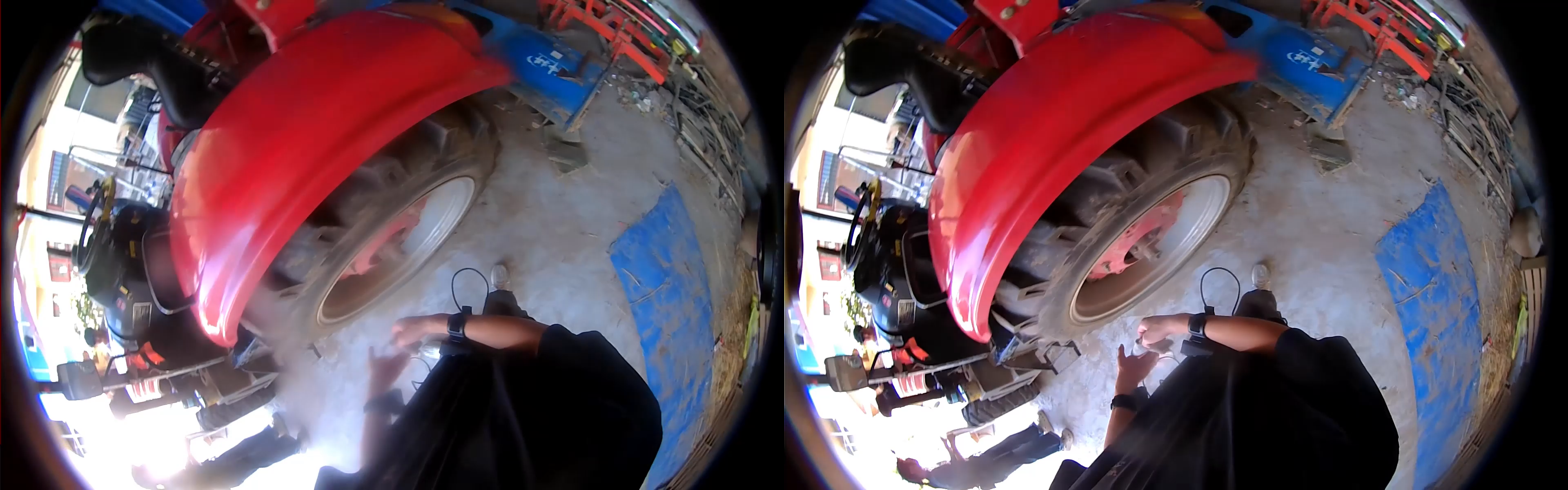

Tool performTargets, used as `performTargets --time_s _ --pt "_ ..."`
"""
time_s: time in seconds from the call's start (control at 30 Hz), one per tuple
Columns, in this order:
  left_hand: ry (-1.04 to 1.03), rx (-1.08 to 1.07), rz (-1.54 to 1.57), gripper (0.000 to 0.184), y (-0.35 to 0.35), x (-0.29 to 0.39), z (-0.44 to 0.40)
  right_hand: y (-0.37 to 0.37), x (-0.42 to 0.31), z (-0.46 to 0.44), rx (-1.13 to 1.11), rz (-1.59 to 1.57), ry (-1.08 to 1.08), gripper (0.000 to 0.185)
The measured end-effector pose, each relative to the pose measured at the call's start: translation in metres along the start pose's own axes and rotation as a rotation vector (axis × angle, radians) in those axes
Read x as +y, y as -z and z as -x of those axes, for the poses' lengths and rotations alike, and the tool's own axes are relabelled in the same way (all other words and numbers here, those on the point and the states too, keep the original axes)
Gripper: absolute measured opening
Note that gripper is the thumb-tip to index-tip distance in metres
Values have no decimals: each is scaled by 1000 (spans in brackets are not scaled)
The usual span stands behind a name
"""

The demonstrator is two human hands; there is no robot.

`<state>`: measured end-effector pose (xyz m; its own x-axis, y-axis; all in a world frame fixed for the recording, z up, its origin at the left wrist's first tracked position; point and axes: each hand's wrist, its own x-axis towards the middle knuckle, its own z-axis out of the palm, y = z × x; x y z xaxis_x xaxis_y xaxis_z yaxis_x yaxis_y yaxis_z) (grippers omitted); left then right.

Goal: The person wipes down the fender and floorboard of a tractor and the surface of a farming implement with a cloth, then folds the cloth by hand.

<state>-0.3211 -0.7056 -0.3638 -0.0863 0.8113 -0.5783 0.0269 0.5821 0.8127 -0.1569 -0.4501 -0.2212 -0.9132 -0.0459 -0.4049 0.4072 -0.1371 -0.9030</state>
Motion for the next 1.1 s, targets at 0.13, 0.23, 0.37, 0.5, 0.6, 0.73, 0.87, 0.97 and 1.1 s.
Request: performTargets --time_s 0.13,0.23,0.37,0.5,0.6,0.73,0.87,0.97,1.1 --pt "147 344 -212 40 -3 -27 -98 39 34 14 138 83 92 27" --pt "-199 212 -586 41 -66 143 -126 85 28 63 269 109 -37 25" --pt "-748 187 -595 32 -86 167 -257 136 57 102 760 199 -93 50" --pt "-190 256 554 31 -151 294 -314 187 129 96 1168 299 24 28" --pt "-720 348 -36 31 -156 290 -321 197 108 131 1209 126 -5 25" --pt "-283 295 257 30 -158 249 -313 180 71 143 1190 -26 -126 28" --pt "-325 315 -669 48 -126 139 -268 151 74 110 832 -122 -86 33" --pt "-29 172 -495 53 -102 153 -175 108 67 74 825 8 -4 32" --pt "-82 261 -545 57 -64 128 -99 54 50 28 561 101 -28 30"
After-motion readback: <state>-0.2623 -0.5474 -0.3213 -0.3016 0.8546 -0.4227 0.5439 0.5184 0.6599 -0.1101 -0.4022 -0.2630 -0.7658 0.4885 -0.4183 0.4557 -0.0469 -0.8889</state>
